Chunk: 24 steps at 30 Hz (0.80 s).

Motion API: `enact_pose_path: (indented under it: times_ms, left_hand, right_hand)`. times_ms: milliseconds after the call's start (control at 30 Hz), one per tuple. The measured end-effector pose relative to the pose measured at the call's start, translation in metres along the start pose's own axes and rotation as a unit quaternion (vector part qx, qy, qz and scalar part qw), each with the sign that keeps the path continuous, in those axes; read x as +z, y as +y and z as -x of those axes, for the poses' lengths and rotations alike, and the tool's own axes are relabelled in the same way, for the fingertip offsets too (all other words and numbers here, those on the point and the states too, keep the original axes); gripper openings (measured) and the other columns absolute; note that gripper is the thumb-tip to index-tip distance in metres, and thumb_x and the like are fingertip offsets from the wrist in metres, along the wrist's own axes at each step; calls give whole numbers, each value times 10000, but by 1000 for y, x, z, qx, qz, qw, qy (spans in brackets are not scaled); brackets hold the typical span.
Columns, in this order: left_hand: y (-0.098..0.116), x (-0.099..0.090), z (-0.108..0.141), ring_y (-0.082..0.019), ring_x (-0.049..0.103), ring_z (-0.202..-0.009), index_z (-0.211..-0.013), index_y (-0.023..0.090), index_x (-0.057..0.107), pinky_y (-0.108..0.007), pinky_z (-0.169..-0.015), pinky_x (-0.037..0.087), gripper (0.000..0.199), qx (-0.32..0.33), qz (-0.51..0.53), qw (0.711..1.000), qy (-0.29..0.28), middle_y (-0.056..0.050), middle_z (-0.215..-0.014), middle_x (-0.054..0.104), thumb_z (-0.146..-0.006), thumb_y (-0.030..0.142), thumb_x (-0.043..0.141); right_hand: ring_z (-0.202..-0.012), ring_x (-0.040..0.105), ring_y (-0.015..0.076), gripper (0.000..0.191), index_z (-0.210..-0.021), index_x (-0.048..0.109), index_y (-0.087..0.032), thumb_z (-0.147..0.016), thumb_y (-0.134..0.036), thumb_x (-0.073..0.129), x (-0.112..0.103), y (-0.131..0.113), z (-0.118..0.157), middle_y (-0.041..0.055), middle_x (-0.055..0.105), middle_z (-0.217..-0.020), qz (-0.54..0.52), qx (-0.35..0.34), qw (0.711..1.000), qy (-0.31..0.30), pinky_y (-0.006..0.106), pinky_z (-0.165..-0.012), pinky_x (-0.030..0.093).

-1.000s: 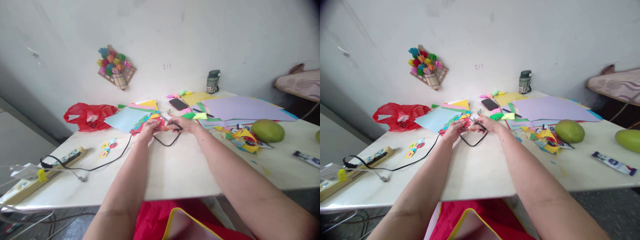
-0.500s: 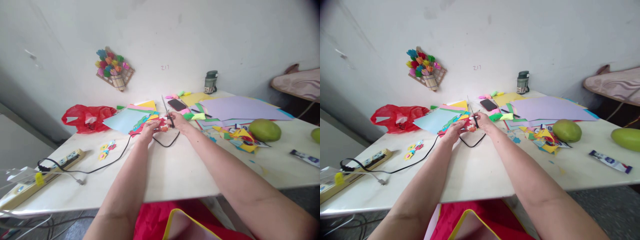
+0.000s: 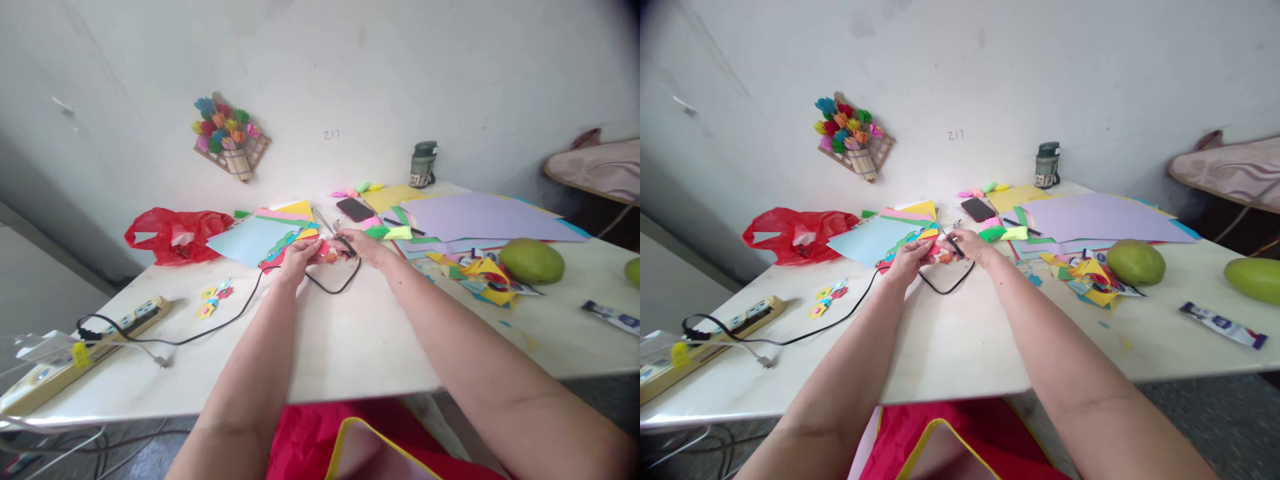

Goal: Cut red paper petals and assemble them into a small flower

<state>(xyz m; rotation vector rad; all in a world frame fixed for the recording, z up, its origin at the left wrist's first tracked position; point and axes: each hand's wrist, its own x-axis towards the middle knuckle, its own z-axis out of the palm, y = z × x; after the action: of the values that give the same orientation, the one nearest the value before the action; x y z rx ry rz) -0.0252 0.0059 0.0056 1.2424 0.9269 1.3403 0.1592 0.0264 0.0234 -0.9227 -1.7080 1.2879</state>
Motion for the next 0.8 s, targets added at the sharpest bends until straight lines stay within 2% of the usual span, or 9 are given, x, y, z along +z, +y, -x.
enact_pose_path:
  times_ms: [100,233,467,800]
  left_hand:
    - [0,0,0,-87,592,-492,-749,135,668,-213,-535,509,374,-3,9,1000,-4,5,-637,650,-573,417,839]
    - [2,1,1,-113,636,-547,-742,131,644,-234,-584,545,383,-5,19,1000,-16,-4,-655,657,-584,423,836]
    - [4,2,2,-120,641,-612,-722,132,625,-267,-648,568,364,3,34,999,-26,-6,-678,654,-594,401,835]
    - [-1,-2,-1,-106,611,-664,-734,137,625,-282,-713,556,323,16,36,999,-32,4,-697,628,-618,368,819]
  right_hand:
    - [-437,489,66,274,-703,559,-151,-749,-384,695,-8,1,2,-5,585,-588,28,3,998,-64,175,-369,307]
    - [-460,511,73,263,-687,535,-154,-797,-379,618,-12,3,3,11,611,-616,22,4,991,-129,169,-377,329]
    - [-447,510,76,251,-717,554,-157,-814,-384,604,-13,7,1,12,618,-629,43,2,990,-136,174,-362,331]
    - [-433,510,80,280,-641,506,-173,-798,-386,596,-13,4,4,3,596,-578,37,6,989,-144,186,-344,290]
